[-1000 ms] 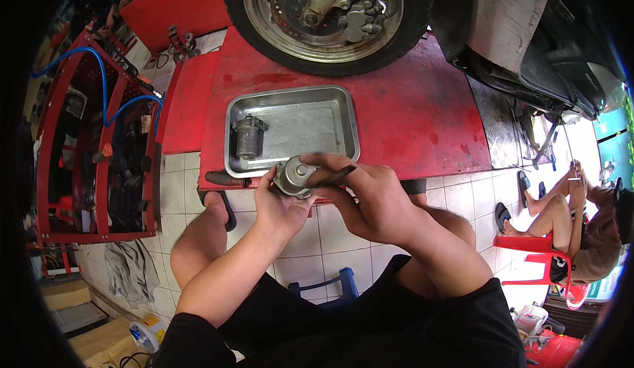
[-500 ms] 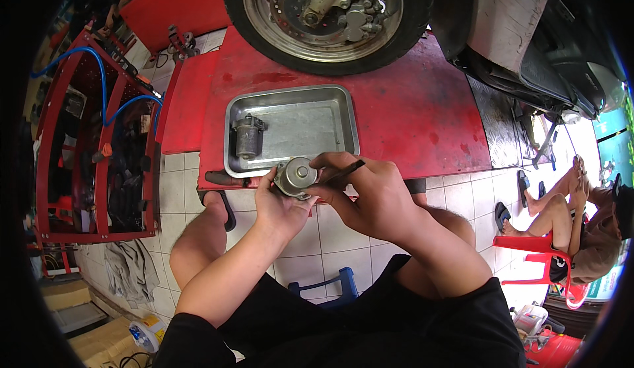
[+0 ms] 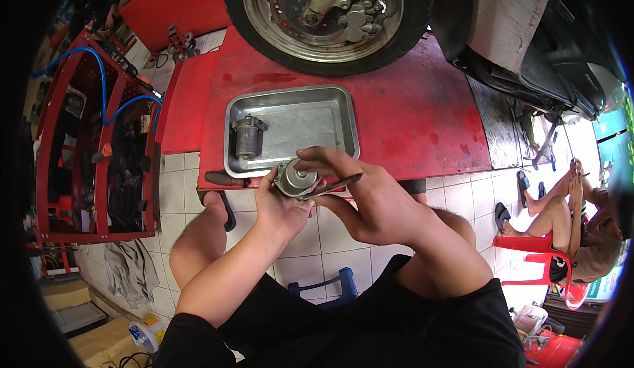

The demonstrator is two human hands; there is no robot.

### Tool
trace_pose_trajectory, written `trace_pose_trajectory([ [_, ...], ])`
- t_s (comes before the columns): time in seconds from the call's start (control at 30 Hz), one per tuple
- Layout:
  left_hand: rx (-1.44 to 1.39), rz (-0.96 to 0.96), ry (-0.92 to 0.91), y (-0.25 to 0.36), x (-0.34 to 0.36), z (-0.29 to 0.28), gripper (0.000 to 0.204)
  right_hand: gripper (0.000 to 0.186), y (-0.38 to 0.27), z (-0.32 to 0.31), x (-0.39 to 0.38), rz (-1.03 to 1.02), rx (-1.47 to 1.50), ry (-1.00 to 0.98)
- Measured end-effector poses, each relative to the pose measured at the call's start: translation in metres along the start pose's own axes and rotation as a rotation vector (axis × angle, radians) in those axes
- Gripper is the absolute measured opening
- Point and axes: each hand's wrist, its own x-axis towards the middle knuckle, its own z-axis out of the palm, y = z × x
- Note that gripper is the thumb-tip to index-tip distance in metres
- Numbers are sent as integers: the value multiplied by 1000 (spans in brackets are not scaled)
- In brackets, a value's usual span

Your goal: The person disassembles a motorcycle starter motor using a screwdriver and a small metal rod. They remove screws and internal components, placing them into a metal tray. The person then picks up a cylindrical starter motor component and uses the rod to manipulate its internal parts.

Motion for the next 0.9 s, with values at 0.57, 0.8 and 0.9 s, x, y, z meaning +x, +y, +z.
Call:
trace_pose_trajectory([
  [0.57,-14,-21,-32,1,-4,1,44,38,2,-7,-7,175,1,-155],
  [0.8,-2,-2,21,-1,-7,6,45,36,7,-2,-4,22,55,-50],
  [0.9,-20,-13,-20,0,-5,3,45,35,-2,-5,-7,238,61,-109],
])
